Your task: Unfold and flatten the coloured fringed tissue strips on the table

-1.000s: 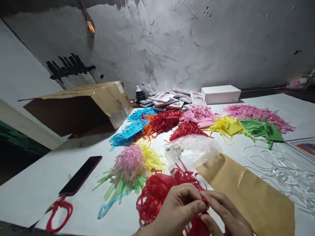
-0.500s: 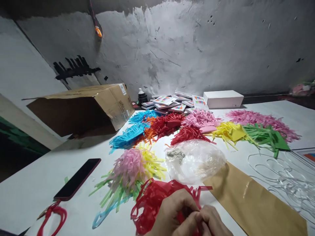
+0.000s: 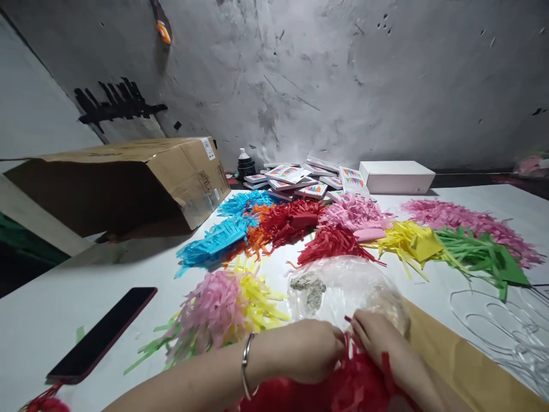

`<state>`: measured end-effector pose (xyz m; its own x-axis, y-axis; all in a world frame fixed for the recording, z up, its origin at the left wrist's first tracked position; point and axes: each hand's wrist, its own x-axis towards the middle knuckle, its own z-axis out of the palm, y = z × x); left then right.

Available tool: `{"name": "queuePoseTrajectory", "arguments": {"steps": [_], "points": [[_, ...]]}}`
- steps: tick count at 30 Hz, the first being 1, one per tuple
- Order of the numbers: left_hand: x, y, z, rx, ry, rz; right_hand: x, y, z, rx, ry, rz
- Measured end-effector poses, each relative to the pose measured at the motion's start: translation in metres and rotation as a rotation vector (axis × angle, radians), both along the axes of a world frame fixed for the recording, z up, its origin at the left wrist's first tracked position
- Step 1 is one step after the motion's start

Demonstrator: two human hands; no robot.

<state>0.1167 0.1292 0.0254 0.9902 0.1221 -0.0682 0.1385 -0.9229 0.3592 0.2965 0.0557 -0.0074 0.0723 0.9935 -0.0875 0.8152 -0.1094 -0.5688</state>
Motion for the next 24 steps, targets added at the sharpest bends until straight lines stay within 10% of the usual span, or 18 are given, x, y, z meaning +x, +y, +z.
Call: {"name": "queuePoseTrajectory", "arguments": {"steps": [7,12,16,24], "points": [[0.041,0.070,-0.014,-0.008,-0.023,0.265,0.006,-0.013,-0.038,-0.099,-0.057,-0.046],[0.060,0.076,-0.032,-0.050,-0.014,0.282,0.002,-0.011,-0.042,-0.094,-0.050,-0.062],[0.050,0.067,-0.016,-0.144,-0.091,0.295,0.004,-0.012,-0.045,-0.067,-0.019,-0.036],[0.000,0.010,0.040,-0.558,-0.309,0.312,0.003,-0.046,0.025,0.464,0.051,0.113]]}}
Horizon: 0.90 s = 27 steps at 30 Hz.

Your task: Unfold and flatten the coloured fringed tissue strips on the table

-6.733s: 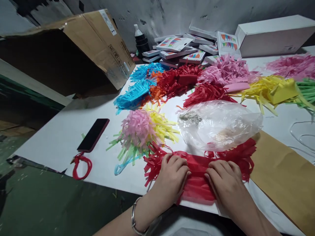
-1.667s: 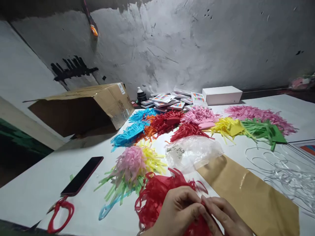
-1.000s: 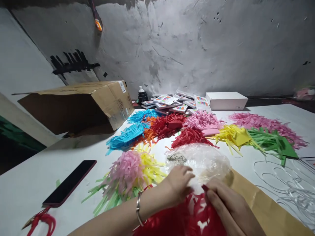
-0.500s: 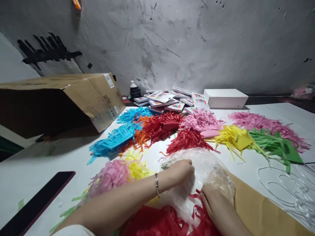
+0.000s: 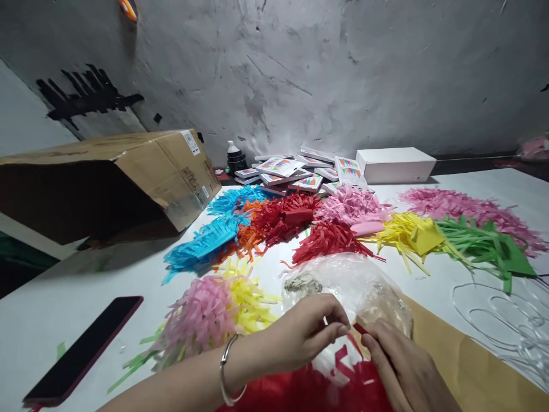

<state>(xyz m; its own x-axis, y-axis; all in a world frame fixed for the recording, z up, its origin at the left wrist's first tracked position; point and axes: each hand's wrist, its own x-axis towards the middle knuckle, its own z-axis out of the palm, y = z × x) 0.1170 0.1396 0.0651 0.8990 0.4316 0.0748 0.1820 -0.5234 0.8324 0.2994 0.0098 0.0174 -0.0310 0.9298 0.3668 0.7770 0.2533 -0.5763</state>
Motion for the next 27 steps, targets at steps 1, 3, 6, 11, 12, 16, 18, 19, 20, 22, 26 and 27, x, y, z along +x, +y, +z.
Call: {"name": "queuePoseTrajectory", "arguments": {"steps": [1,3,6,11,12,16,18,19,20,22,26,27], "points": [[-0.004,-0.008,0.003,-0.053,-0.027,0.013,-0.003,-0.005,0.009,0.058,-0.026,0.014],[-0.012,-0.021,0.008,-0.096,-0.047,0.048,-0.010,-0.013,0.019,0.115,-0.074,0.012],[-0.021,-0.038,0.011,-0.108,-0.046,0.104,-0.021,-0.024,0.021,0.108,-0.106,0.014],[-0.035,-0.060,0.014,-0.088,-0.056,0.134,-0.031,-0.044,0.025,0.026,-0.164,0.096],[-0.038,-0.065,0.014,-0.089,-0.069,0.136,-0.033,-0.047,0.028,0.011,-0.185,0.113],[-0.049,-0.083,0.010,-0.088,-0.092,0.135,-0.038,-0.054,0.040,0.018,-0.202,0.209],[-0.053,-0.092,0.009,-0.083,-0.096,0.131,-0.039,-0.056,0.045,0.005,-0.174,0.266],[-0.055,-0.096,0.008,-0.079,-0.102,0.124,-0.039,-0.057,0.047,-0.018,-0.163,0.281],[-0.057,-0.100,0.008,-0.077,-0.107,0.116,-0.039,-0.059,0.048,-0.040,-0.157,0.295],[-0.060,-0.107,0.008,-0.082,-0.109,0.101,-0.040,-0.063,0.052,-0.076,-0.155,0.306],[-0.063,-0.116,0.008,-0.057,-0.076,0.105,-0.044,-0.075,0.056,-0.080,-0.149,0.310],[-0.064,-0.118,0.008,-0.036,-0.069,0.100,-0.045,-0.078,0.056,-0.075,-0.149,0.309]]}}
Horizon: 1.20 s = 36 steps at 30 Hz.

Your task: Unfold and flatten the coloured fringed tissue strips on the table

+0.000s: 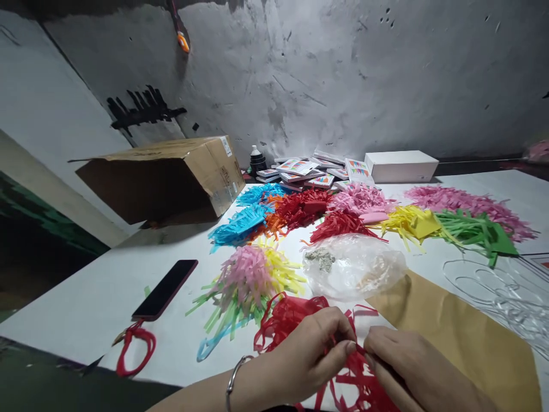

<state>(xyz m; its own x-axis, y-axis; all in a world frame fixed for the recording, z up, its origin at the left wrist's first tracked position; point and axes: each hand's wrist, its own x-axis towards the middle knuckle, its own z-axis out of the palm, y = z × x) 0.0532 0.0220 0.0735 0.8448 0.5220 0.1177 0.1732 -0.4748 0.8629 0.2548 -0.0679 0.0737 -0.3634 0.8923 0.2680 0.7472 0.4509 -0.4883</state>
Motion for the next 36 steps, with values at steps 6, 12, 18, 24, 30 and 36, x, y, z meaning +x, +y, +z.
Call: {"name": "queuePoseTrajectory", "arguments": {"steps": [6,12,18,24,30,36], "points": [[-0.001,-0.010,-0.002,-0.011,-0.036,-0.024,-0.005,-0.007,-0.007,0.004,0.048,-0.029],[-0.001,-0.017,-0.009,0.004,-0.053,0.073,-0.010,-0.007,-0.015,-0.040,0.154,-0.071],[-0.003,-0.019,-0.016,0.047,-0.042,0.078,-0.012,-0.008,-0.028,-0.103,0.202,-0.022],[-0.007,-0.021,-0.019,0.002,-0.029,0.095,-0.018,-0.007,-0.027,-0.114,0.158,-0.045],[-0.006,-0.016,-0.026,-0.104,-0.086,0.204,-0.020,-0.006,-0.034,-0.004,0.109,-0.063],[-0.013,-0.010,-0.031,-0.164,-0.061,0.159,-0.022,0.002,-0.051,0.388,-0.170,0.008]]}}
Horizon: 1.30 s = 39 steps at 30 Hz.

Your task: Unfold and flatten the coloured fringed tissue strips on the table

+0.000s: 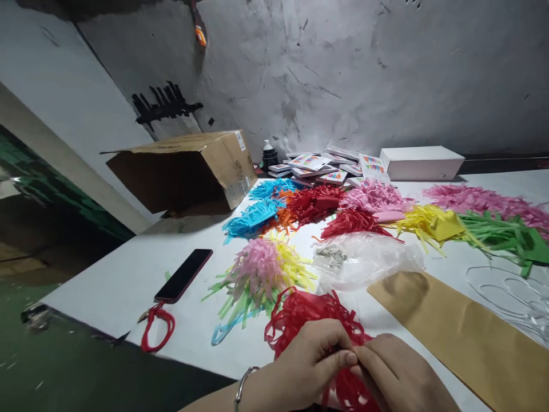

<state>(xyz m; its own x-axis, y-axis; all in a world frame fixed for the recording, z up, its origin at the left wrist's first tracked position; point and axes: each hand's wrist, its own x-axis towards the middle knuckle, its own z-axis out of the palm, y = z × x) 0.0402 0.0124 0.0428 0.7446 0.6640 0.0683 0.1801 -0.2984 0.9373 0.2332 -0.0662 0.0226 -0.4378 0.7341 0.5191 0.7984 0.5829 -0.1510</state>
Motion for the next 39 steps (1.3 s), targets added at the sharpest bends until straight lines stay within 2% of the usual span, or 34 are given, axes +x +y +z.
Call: {"name": "queuePoseTrajectory", "arguments": {"steps": [3,6,8,10,12,14,15,17,18,19,20,22,23,24,25,29,31,32,34,36,38,39], "points": [[-0.009,-0.001,0.003,0.074,0.030,-0.016,-0.005,0.011,-0.011,0.107,-0.057,0.072],[-0.023,-0.001,0.008,0.209,0.028,0.000,-0.007,0.020,-0.014,0.122,0.095,0.094],[-0.039,0.006,0.012,0.289,0.003,0.077,-0.006,0.022,-0.014,0.120,0.193,0.025],[-0.061,0.025,0.017,0.356,-0.020,0.267,-0.004,0.020,-0.016,0.126,0.267,-0.141],[-0.087,0.053,0.020,0.398,-0.034,0.550,-0.006,0.018,-0.023,0.139,0.306,-0.254],[-0.108,0.083,0.020,0.471,-0.014,0.852,-0.013,0.017,-0.034,0.142,0.231,-0.171],[-0.114,0.094,0.019,0.550,0.012,0.953,-0.019,0.018,-0.042,0.156,0.168,-0.089],[-0.116,0.104,0.010,0.765,0.096,1.035,-0.034,0.021,-0.057,0.197,0.068,0.031],[-0.111,0.102,0.003,0.863,0.137,0.997,-0.042,0.023,-0.064,0.213,0.038,0.059],[-0.104,0.095,-0.004,0.939,0.167,0.892,-0.049,0.025,-0.071,0.224,0.023,0.069],[-0.095,0.084,-0.013,0.984,0.180,0.731,-0.054,0.027,-0.077,0.228,0.026,0.063],[-0.077,0.059,-0.031,0.972,0.182,0.228,-0.059,0.027,-0.087,0.204,0.059,-0.001],[-0.069,0.047,-0.039,0.935,0.216,0.029,-0.058,0.027,-0.091,0.187,0.072,-0.050],[-0.064,0.037,-0.046,0.888,0.261,-0.115,-0.053,0.026,-0.095,0.166,0.066,-0.099],[-0.060,0.029,-0.051,0.848,0.316,-0.179,-0.046,0.024,-0.099,0.148,0.043,-0.149],[-0.059,0.023,-0.064,0.815,0.449,-0.078,-0.003,0.014,-0.102,0.214,-0.068,-0.416],[-0.059,0.025,-0.068,0.845,0.447,-0.063,0.012,0.007,-0.092,0.256,-0.060,-0.565],[-0.057,0.025,-0.069,0.851,0.443,-0.065,0.014,0.003,-0.084,0.249,-0.051,-0.587],[-0.050,0.022,-0.073,0.830,0.436,-0.067,0.009,-0.003,-0.067,0.215,-0.006,-0.480],[-0.040,0.018,-0.075,0.770,0.409,-0.056,-0.007,-0.005,-0.056,0.182,0.008,-0.223],[-0.031,0.013,-0.076,0.687,0.349,-0.036,-0.025,-0.003,-0.056,0.153,0.008,-0.068],[-0.028,0.012,-0.075,0.638,0.318,-0.023,-0.032,-0.002,-0.059,0.141,0.022,-0.065]]}}
